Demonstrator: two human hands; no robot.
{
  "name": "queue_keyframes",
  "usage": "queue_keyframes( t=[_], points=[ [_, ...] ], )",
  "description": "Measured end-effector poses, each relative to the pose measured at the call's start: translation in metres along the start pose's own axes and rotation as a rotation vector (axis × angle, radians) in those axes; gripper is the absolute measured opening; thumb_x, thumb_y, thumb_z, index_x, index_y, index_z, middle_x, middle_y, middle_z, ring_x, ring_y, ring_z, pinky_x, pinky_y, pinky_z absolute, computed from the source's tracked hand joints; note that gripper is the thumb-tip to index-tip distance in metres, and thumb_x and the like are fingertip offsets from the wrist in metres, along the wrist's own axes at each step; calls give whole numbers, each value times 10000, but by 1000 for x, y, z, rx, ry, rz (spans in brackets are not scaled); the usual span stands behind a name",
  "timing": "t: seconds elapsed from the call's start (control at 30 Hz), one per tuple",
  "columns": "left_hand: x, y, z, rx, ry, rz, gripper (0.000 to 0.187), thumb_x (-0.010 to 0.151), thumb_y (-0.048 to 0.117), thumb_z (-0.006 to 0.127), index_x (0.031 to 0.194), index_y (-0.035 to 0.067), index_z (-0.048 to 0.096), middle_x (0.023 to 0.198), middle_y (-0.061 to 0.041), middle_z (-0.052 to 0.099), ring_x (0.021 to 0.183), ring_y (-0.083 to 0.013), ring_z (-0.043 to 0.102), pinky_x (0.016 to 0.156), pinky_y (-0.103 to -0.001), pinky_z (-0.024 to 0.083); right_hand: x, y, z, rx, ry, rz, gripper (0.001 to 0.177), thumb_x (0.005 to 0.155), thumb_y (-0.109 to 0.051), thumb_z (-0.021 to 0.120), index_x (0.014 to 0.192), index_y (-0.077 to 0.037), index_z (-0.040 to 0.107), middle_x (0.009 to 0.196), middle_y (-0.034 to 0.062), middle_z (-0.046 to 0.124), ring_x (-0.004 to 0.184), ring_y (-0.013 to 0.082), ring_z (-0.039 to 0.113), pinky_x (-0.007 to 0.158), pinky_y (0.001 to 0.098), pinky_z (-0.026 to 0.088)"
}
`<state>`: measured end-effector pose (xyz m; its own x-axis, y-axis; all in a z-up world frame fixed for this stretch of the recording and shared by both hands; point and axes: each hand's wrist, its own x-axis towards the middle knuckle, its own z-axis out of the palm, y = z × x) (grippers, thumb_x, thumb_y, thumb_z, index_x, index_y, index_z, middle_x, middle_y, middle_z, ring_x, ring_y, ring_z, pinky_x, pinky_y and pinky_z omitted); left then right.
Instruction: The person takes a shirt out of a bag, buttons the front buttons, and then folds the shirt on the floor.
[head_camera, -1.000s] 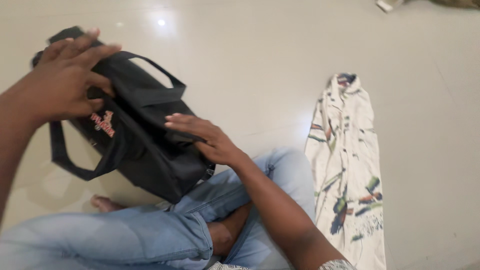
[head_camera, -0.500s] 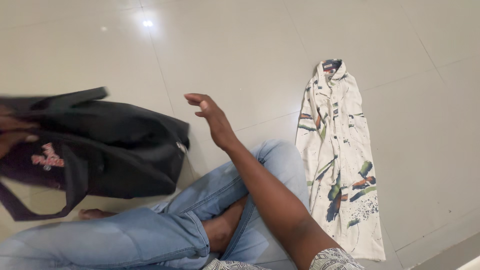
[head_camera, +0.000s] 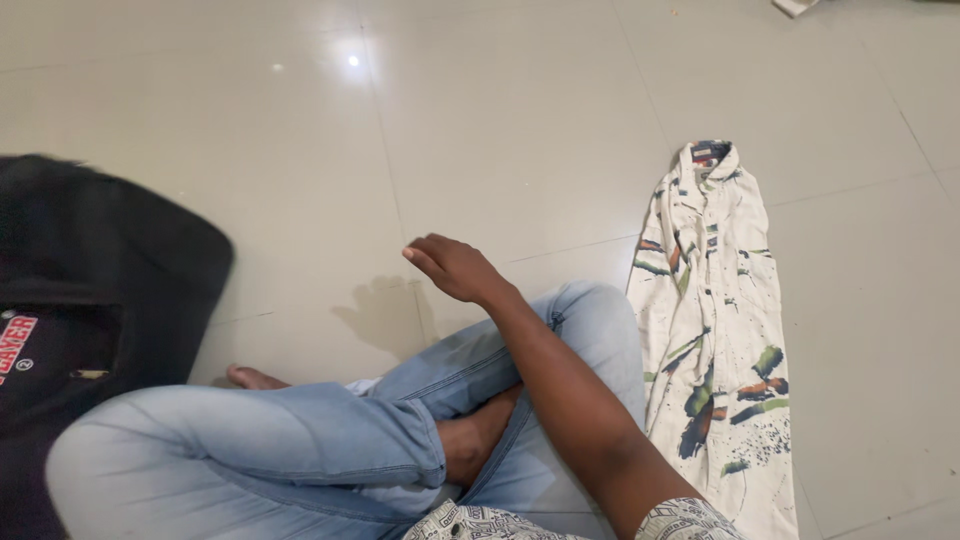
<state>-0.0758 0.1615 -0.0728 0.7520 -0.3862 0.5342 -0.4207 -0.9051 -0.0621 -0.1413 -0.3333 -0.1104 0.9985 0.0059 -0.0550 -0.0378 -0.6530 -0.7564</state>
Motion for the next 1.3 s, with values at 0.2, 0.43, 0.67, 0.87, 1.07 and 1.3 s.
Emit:
queue_keyframes(
  t=[0.2,0.43,0.67,0.87,1.07,1.3],
  points=[
    [-32,-20,-6,17,40,-32,224,949,295,714,1108,138,718,1290,-101,630,1238,-276,588,1171,-422,414,0,7,12,-115,-149,90,559,1027,-589,365,1218,-182,698,1137,96,714,1055,313,668,898,460,528],
    [-76,-38,-22,65,75,-79,232,994,290,697,1126,100,690,1285,-137,613,1246,-302,574,1164,-426,411,5,7,25,-152,-227,67,538,1012,-597,413,1239,-200,697,1193,79,727,1117,288,673,917,452,534],
    [-70,-17,-1,61,100,-42,247,1040,285,680,1144,62,662,1281,-173,596,1255,-329,560,1156,-430,407,-7,116,-63,-44,-3,334,470,928,-492,607,1313,-225,651,1174,34,765,1039,216,730,907,393,583],
    [-72,-19,0,97,155,-51,266,1079,281,666,1160,29,638,1277,-204,581,1262,-351,549,1150,-433,405,-78,303,-177,-125,863,619,927,877,-650,672,1512,-17,435,1534,251,457,1406,424,436,1157,531,330],
    [-92,-31,19,44,127,-114,160,1115,228,576,1163,82,621,1278,-120,567,1266,-267,532,1182,-387,401,-194,313,-111,-551,648,817,884,977,-715,314,1632,-127,239,1717,172,155,1569,396,130,1178,718,102],
    [-86,-15,16,37,50,-217,147,1103,257,595,1080,122,649,1236,-107,596,1207,-282,567,1140,-396,433,-222,274,-103,-446,614,1035,933,934,-772,464,1598,-118,417,1557,214,470,1451,434,416,1110,705,358]
  ],
)
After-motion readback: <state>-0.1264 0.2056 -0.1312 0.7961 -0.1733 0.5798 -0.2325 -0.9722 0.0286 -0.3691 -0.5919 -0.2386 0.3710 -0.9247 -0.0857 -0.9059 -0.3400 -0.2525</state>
